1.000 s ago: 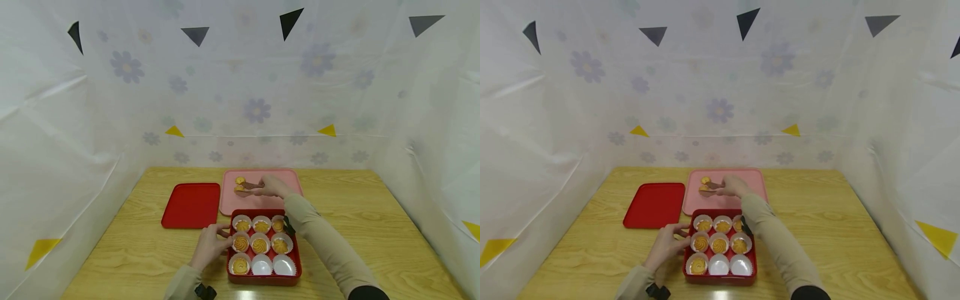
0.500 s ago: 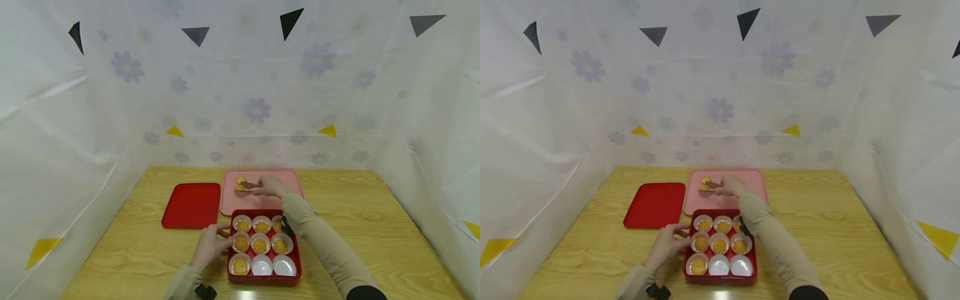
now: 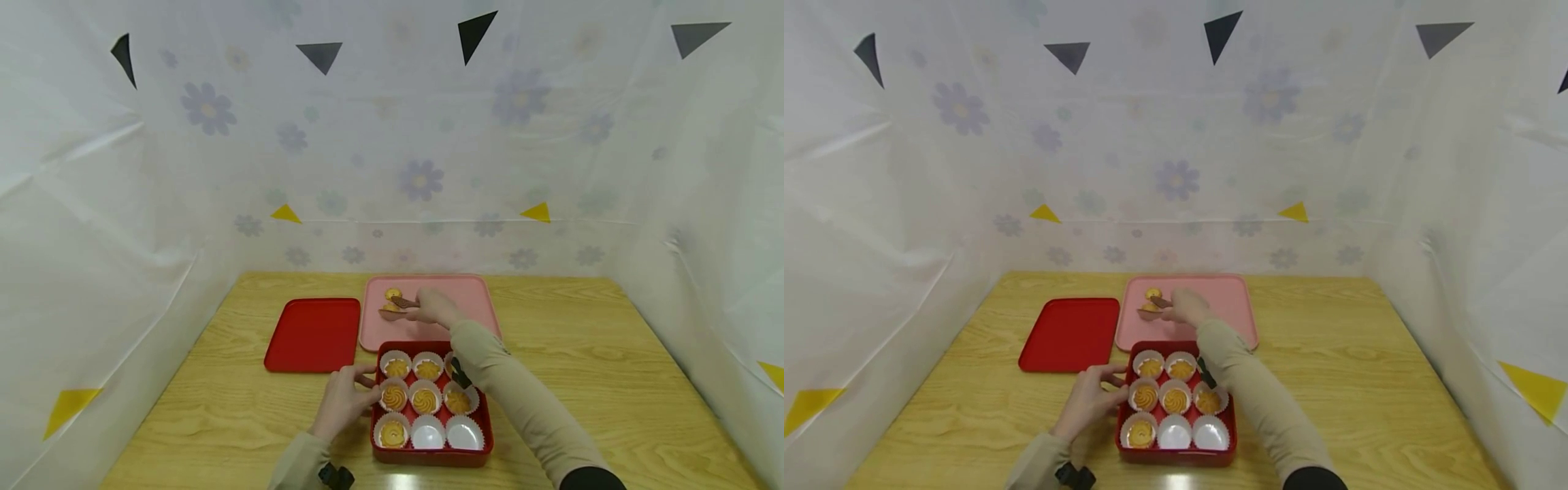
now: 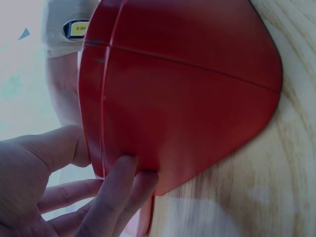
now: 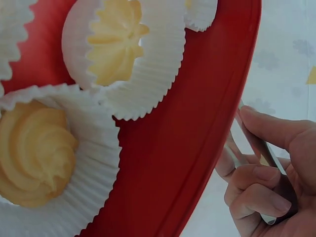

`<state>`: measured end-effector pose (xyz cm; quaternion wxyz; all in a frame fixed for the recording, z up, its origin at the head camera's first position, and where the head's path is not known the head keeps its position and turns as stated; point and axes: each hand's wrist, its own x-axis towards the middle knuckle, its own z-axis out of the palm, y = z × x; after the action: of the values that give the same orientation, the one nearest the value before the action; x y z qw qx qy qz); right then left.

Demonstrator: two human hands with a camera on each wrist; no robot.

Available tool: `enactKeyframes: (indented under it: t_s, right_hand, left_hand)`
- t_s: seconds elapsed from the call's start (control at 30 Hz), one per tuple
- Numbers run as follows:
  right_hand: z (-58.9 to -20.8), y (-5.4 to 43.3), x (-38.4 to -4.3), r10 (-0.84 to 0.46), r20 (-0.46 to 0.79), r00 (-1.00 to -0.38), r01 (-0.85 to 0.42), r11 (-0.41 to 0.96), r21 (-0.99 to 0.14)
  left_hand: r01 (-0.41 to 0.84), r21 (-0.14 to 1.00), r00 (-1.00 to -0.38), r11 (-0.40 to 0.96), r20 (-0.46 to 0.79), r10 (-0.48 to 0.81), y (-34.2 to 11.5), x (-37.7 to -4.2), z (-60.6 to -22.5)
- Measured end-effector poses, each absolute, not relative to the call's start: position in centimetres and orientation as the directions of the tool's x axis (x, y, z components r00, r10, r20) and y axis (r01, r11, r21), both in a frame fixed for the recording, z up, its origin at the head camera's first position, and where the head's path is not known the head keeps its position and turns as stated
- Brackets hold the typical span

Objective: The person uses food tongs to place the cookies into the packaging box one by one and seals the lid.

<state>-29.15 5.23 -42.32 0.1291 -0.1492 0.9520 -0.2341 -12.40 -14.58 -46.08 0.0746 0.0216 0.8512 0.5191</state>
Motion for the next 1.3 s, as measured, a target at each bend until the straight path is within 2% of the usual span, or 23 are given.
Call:
enactKeyframes:
  t_s: [0.4, 0.77, 0.97, 1.3]
  right_hand:
    - [-42.55, 5.14, -28.85, -0.330, -0.162, -0.930, -0.223, 0.857, -0.465]
    - [-42.51, 5.49, -28.83, -0.344, -0.155, -0.926, -0.229, 0.838, -0.496]
    - [-42.42, 5.68, -28.72, -0.323, -0.172, -0.930, -0.193, 0.831, -0.521]
    - [-42.14, 5.78, -28.39, -0.312, -0.185, -0.932, -0.191, 0.856, -0.481]
  left_hand:
    - [-0.032, 0.888, -0.989, 0.458, -0.096, 0.116, -14.55, -12.24, -46.07]
    - [-0.013, 0.893, -0.989, 0.450, -0.078, 0.126, -14.63, -12.05, -45.96]
    - [-0.018, 0.894, -0.989, 0.448, -0.082, 0.124, -14.60, -12.02, -45.99]
    - [-0.030, 0.893, -0.988, 0.448, -0.094, 0.121, -14.61, -12.10, -45.88]
